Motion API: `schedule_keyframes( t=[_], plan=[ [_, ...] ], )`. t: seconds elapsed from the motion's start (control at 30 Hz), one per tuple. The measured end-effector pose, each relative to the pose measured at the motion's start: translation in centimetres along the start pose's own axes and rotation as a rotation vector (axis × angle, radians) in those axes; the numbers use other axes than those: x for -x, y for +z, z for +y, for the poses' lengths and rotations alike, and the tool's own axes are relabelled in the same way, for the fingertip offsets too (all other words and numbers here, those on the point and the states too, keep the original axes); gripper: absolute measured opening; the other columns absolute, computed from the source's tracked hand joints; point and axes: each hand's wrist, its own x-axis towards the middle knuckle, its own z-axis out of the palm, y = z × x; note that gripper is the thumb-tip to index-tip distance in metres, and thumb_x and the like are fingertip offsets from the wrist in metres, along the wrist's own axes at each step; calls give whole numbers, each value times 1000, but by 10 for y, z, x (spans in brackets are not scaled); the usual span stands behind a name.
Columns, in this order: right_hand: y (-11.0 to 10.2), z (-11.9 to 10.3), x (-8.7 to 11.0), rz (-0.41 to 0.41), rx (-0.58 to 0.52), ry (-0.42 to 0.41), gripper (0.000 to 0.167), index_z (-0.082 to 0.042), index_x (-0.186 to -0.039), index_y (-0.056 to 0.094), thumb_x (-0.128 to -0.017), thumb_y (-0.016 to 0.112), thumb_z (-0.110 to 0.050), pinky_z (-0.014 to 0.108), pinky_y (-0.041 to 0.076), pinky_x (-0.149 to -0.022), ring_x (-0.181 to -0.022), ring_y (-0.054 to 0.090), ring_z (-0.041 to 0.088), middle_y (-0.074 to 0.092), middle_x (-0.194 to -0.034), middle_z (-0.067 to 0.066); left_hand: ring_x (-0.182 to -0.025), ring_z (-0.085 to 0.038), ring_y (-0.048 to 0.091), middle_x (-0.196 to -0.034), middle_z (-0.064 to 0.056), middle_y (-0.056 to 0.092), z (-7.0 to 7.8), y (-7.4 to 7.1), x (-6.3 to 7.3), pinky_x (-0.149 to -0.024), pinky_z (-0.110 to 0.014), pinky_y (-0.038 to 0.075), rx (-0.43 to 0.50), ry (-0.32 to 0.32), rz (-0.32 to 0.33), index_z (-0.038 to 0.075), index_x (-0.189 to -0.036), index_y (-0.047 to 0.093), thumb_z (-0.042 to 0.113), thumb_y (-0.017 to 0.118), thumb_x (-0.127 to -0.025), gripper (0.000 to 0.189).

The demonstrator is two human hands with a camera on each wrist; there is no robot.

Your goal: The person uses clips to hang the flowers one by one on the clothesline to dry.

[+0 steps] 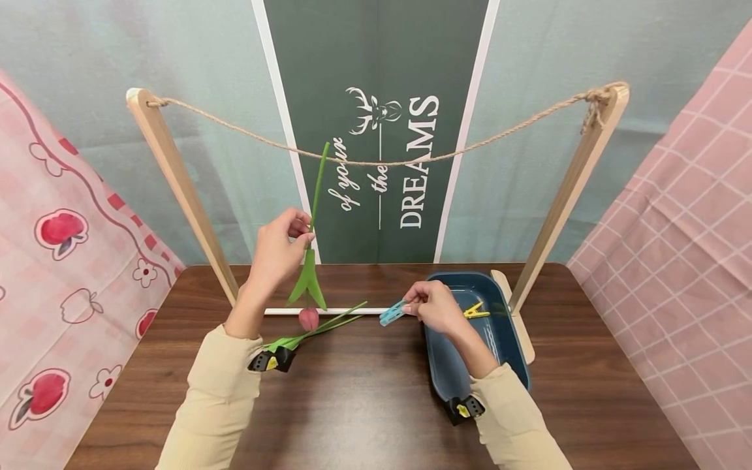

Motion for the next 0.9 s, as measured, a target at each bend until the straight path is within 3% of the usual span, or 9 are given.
schedule_keyframes(
  t=[0.9],
  plan=[
    [1, -1, -1, -7, 7, 10, 6, 7, -81, 62, -79, 66, 3, 28, 40, -51, -58, 46, 17, 56, -65, 6, -69, -23, 60, -76, -11, 64, 9, -20, -17, -65, -34, 45, -40, -48, 37, 0, -90, 60, -3, 63, -80, 11]
  ],
)
